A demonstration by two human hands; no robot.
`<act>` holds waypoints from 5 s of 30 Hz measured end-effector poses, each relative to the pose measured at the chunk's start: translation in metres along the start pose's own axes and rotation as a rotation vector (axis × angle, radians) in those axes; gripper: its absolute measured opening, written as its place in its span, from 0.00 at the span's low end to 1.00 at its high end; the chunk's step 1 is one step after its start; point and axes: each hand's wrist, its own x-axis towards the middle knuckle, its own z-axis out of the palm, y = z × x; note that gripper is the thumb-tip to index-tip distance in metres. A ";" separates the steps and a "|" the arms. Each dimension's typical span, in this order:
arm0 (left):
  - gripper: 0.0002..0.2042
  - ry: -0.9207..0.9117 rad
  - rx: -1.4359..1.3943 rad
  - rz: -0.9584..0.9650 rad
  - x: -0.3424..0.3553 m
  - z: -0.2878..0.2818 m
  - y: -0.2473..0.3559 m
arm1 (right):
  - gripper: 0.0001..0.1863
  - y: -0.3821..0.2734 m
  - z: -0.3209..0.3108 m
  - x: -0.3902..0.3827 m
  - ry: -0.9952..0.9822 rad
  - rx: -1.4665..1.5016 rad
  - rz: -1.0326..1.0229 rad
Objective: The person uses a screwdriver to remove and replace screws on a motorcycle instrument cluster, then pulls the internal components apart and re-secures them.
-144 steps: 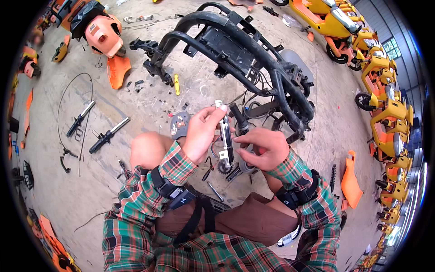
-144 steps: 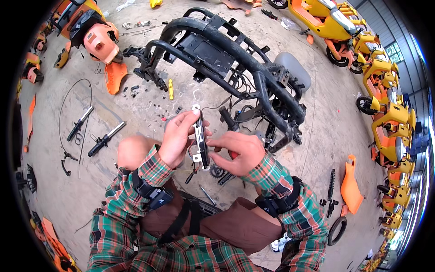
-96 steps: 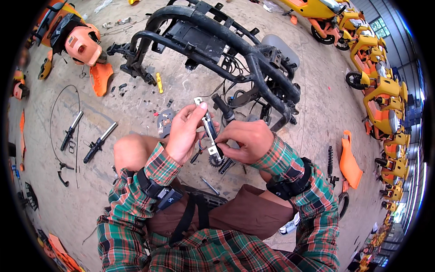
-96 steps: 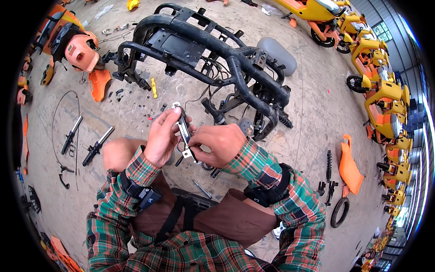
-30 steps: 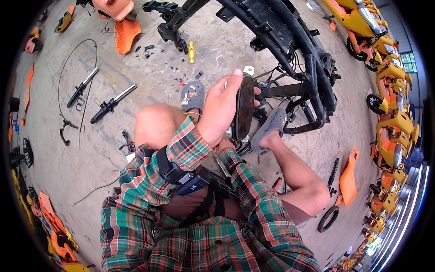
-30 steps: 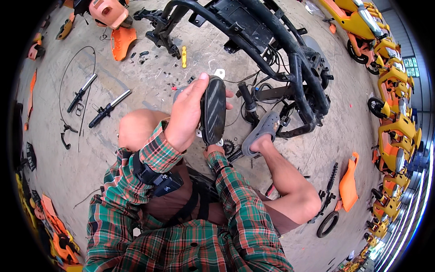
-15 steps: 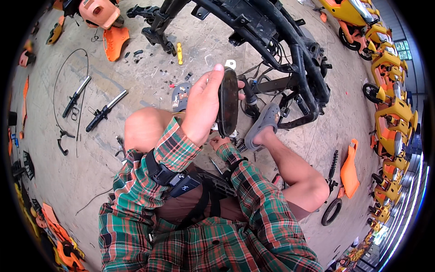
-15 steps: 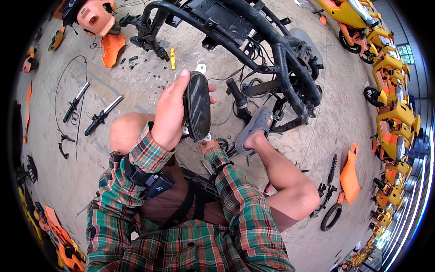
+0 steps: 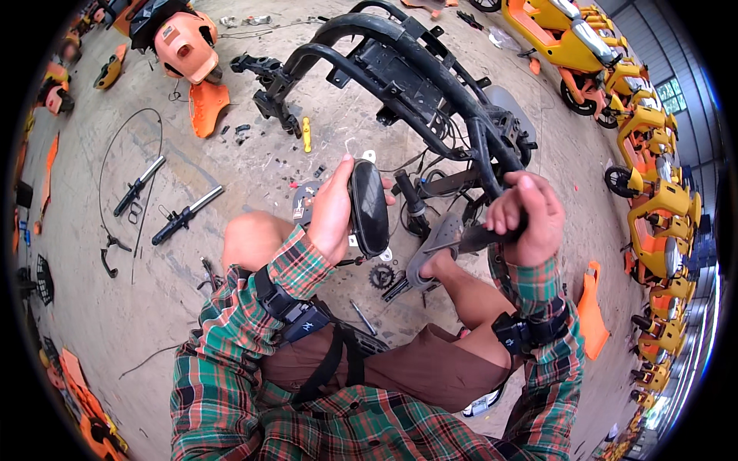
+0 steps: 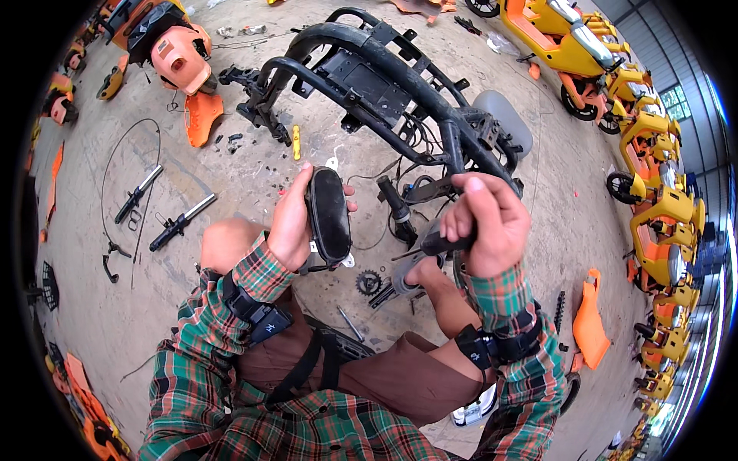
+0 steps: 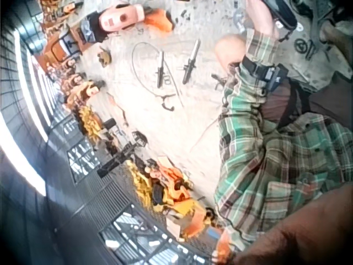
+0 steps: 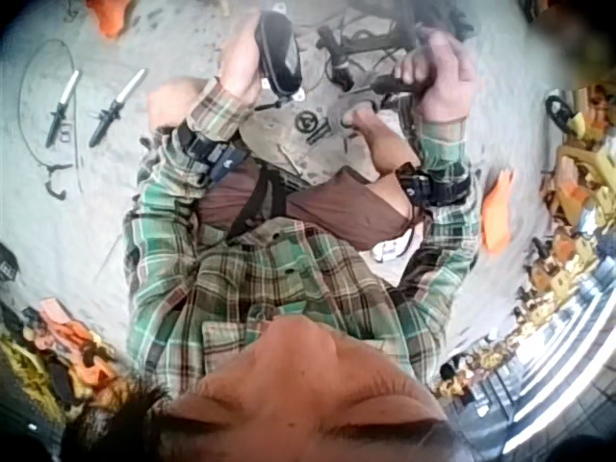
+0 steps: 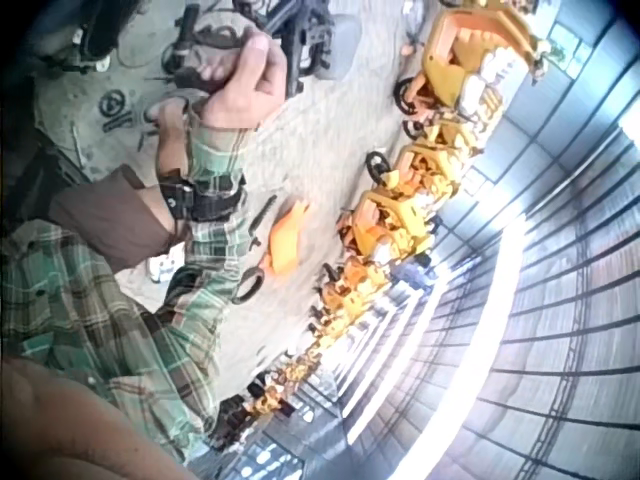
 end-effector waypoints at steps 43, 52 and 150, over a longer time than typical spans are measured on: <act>0.18 0.116 -0.005 -0.038 -0.006 0.013 -0.010 | 0.14 -0.013 0.028 -0.027 -0.149 0.371 -0.233; 0.19 0.079 -0.045 -0.051 -0.003 0.006 -0.009 | 0.13 -0.011 0.028 -0.030 -0.208 0.392 -0.151; 0.20 0.160 0.060 0.065 0.000 0.002 -0.014 | 0.25 -0.012 0.004 -0.024 -0.351 -0.611 -0.452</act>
